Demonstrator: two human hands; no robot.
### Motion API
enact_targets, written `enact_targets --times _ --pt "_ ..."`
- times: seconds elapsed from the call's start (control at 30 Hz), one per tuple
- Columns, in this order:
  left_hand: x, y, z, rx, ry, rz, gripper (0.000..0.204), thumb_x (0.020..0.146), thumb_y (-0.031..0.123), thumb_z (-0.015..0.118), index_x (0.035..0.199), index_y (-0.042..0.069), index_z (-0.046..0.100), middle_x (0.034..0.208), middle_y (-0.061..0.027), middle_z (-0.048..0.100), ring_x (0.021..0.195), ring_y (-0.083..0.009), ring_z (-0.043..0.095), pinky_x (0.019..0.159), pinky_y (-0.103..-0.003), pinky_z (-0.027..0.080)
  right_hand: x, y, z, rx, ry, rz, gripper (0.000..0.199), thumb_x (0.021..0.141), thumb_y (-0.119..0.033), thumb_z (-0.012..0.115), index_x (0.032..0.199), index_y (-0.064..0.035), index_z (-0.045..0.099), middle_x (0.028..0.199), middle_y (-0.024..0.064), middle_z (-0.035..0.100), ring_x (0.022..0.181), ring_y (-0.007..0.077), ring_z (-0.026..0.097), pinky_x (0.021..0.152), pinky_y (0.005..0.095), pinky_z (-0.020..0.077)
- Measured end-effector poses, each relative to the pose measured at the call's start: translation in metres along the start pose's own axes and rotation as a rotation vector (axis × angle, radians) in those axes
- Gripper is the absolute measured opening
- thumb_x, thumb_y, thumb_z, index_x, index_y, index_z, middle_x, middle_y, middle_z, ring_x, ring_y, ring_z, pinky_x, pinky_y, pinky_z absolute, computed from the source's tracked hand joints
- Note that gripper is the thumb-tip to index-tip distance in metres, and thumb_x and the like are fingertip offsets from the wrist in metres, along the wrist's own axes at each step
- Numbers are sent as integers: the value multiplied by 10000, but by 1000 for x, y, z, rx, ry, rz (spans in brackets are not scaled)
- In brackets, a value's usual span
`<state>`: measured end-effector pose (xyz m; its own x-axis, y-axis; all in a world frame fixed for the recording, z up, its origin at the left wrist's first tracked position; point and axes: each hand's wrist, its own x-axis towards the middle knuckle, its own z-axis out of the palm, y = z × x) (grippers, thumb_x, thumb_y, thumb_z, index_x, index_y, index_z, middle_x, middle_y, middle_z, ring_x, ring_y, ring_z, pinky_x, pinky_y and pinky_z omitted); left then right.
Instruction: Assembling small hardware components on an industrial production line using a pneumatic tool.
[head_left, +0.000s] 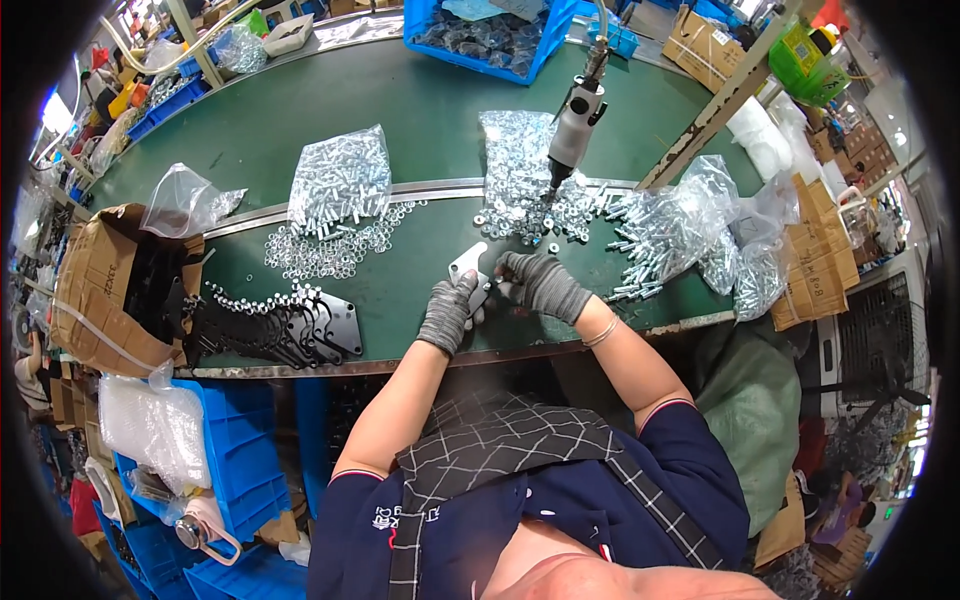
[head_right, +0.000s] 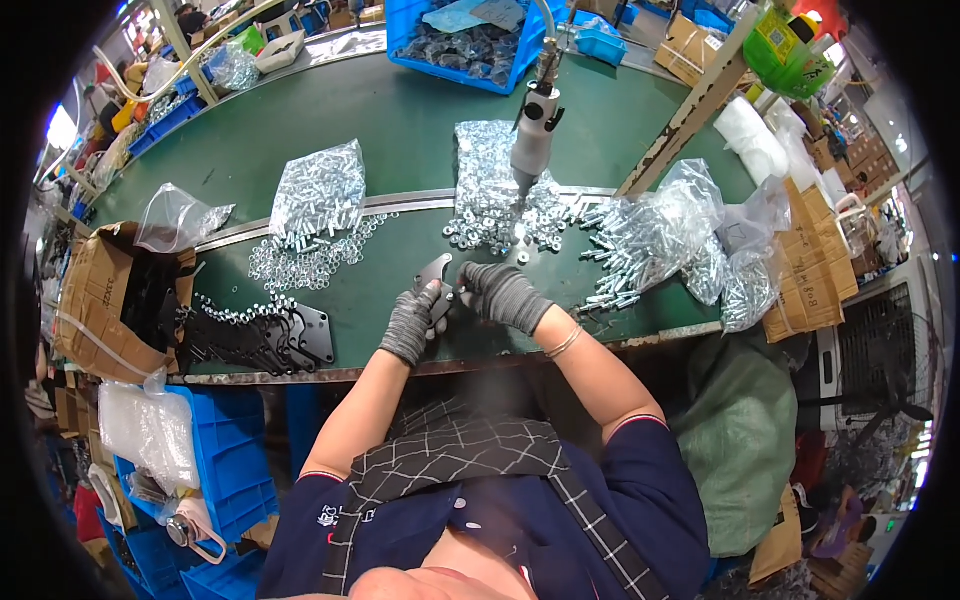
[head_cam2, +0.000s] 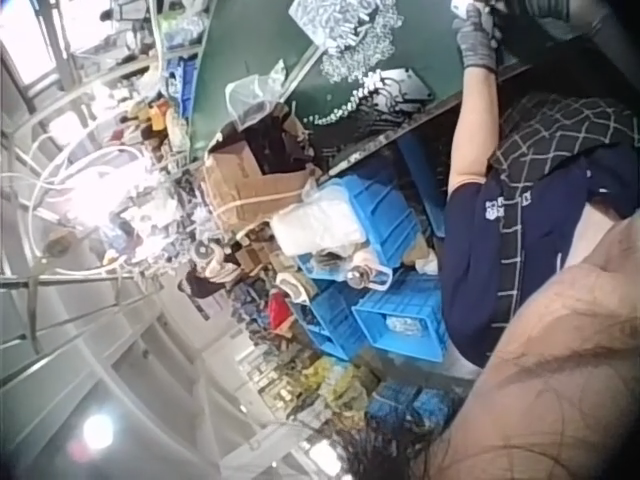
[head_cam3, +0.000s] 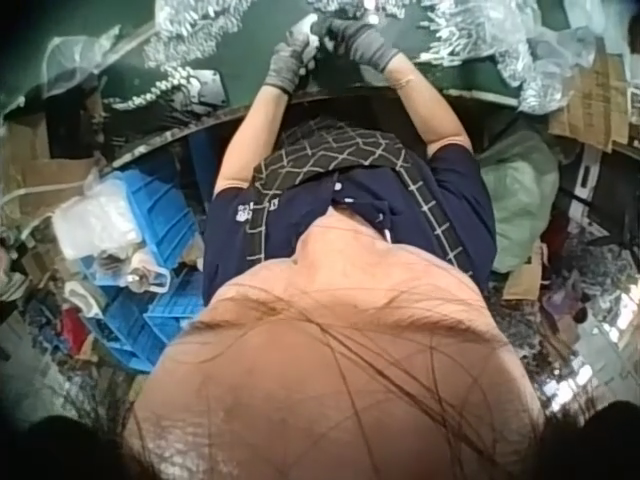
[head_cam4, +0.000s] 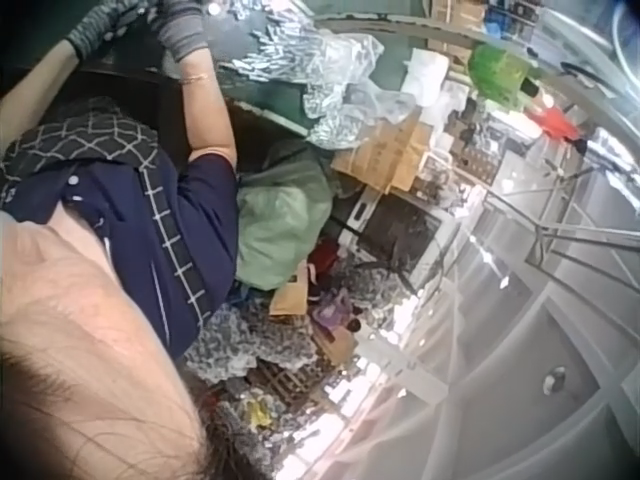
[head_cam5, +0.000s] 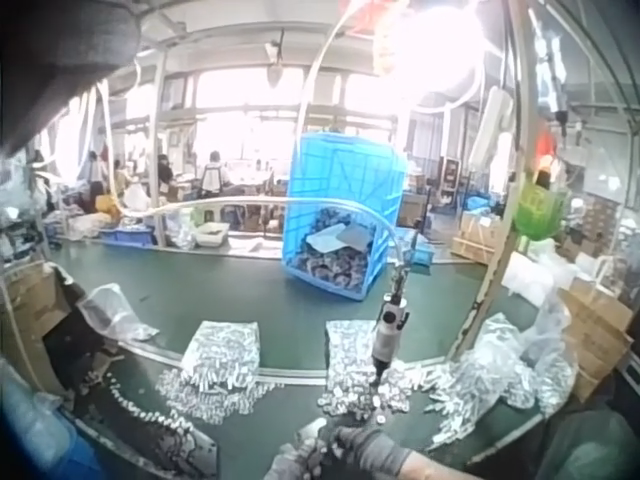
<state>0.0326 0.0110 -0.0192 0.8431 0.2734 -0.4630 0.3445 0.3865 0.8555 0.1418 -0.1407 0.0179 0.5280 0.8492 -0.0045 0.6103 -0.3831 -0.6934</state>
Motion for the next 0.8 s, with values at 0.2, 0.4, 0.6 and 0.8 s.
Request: enact_targets --times 0.2,0.4,0.6,0.8 --pt "5 -3 2 -69 52 -19 231 881 309 580 860 81 616 623 -13 588 422 -104 516 324 -225 366 12 -21 -6 -235 -63 -250 158 798 -140 621 950 -97 629 822 86 595 775 285 593 690 378 487" --pt "12 -8 0 -79 7 -17 235 885 297 578 848 66 605 622 -31 583 441 -124 538 330 -245 388 11 -19 -8 -387 -61 -479 321 735 -127 646 1050 -102 589 854 82 578 777 278 586 661 368 495" --pt "9 -6 3 -64 51 -14 258 902 305 534 843 62 597 621 -30 589 418 -117 522 320 -240 369 14 -23 -14 -475 -45 -598 249 741 -123 612 985 -90 573 799 84 565 734 266 603 608 365 491" --pt "7 -4 3 -27 33 -5 298 905 345 509 851 63 589 605 -25 578 378 -115 497 299 -235 334 33 -27 -20 -634 -246 -568 161 819 -174 541 957 -98 572 752 131 603 681 295 615 592 390 488"
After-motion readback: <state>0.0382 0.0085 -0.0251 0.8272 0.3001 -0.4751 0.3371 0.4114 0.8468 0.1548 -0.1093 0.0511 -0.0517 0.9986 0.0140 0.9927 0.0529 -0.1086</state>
